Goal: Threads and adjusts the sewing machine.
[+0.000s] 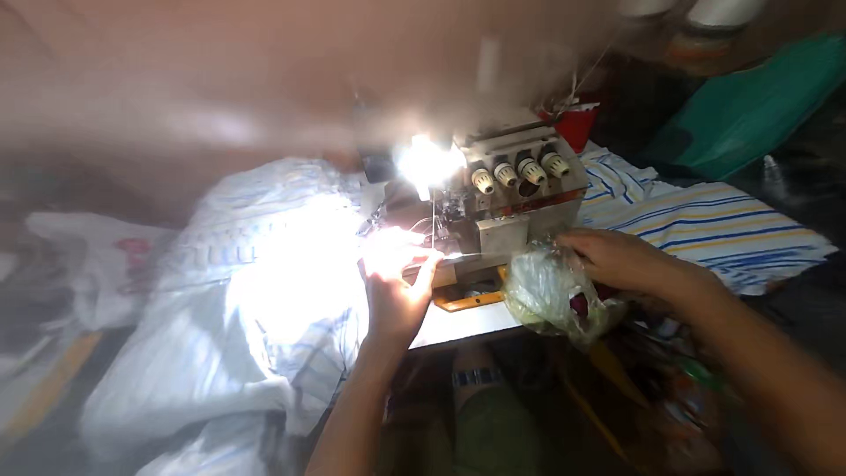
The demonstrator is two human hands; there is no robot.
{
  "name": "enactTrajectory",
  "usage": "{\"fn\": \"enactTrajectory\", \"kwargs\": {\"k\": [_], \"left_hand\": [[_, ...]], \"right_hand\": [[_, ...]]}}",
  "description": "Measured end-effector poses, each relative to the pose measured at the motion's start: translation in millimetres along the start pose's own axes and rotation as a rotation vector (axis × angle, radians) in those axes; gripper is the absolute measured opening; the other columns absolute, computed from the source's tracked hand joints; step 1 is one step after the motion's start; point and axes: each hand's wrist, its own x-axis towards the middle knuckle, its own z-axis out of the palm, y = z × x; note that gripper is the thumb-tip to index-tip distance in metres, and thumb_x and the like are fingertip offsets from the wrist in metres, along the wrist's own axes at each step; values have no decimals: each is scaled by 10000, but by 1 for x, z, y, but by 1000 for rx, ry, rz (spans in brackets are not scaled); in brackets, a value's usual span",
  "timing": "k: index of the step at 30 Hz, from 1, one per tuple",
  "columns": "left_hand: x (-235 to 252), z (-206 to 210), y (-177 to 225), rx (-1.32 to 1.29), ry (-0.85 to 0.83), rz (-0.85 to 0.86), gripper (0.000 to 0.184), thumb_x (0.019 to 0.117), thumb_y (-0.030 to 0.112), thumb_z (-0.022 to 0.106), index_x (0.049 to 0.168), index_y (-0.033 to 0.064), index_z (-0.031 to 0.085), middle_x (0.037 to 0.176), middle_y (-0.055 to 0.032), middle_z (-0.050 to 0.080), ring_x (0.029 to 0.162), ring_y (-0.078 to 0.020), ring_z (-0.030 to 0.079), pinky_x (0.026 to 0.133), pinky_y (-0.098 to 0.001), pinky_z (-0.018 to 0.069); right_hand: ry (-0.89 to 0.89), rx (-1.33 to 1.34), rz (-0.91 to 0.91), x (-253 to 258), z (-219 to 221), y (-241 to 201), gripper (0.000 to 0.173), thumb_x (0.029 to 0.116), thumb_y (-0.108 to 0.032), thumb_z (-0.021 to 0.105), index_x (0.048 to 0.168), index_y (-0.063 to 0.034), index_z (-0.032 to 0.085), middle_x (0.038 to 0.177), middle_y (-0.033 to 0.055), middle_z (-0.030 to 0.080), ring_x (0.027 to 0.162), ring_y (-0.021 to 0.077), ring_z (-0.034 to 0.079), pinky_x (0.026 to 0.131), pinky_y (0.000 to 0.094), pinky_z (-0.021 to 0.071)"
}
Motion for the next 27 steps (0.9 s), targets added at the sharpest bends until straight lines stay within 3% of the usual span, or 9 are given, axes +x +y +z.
{"fn": "enactTrajectory", "kwargs": {"k": [5,8,13,17,21,24,27], "left_hand": [[-26,-26,17,-16,134,32,224,918,255,666,791,78,718,1083,-73,714,1157,-142,569,1006,-282,397],[-38,-33,23,-168,118,89,241,971,308,592,831,118,639,1105,-7,706,1225,-74,553,1019,-215,433],[-33,-35,18,-457,-38,270,150,1018,249,574,924,142,619,1108,60,733,1271,-81,574,1070,-239,453],[-26,-29,12,-589,-68,291,148,1020,253,585,940,141,638,1036,60,730,1203,-80,621,1047,-263,490],[-26,-25,13,-611,-69,297,153,1031,264,577,940,145,608,1018,69,684,1104,-44,655,968,-237,550],[-28,-21,16,-603,-79,320,120,1031,249,589,987,142,623,1047,70,668,1095,-27,646,953,-209,548],[-31,-20,16,-566,-48,297,138,982,191,663,1112,144,661,1129,71,651,1051,1,640,900,-168,555]], "right_hand": [[38,-85,-2,-4,-11,-8,207,1001,-65,607,1161,30,698,1165,268,663,1062,480,641,892,657,477],[41,-108,30,-5,-16,-8,177,997,-69,611,1119,21,702,1095,249,683,1028,462,651,870,647,481],[94,-77,165,-13,-21,5,156,1016,-76,597,1139,-13,668,891,250,686,906,477,660,792,655,481],[152,72,136,-24,-17,26,147,1011,-16,584,1135,56,615,912,280,659,888,483,648,786,662,483],[472,317,159,-28,-11,24,238,1029,-18,550,1218,125,526,1127,325,593,969,456,643,858,629,511],[671,539,85,-25,-5,13,286,1042,-76,514,1277,87,487,1136,258,616,994,330,662,866,509,547],[809,694,-24,-20,-3,4,271,1016,-103,575,1239,44,530,1108,145,617,992,156,636,860,341,546]]}}
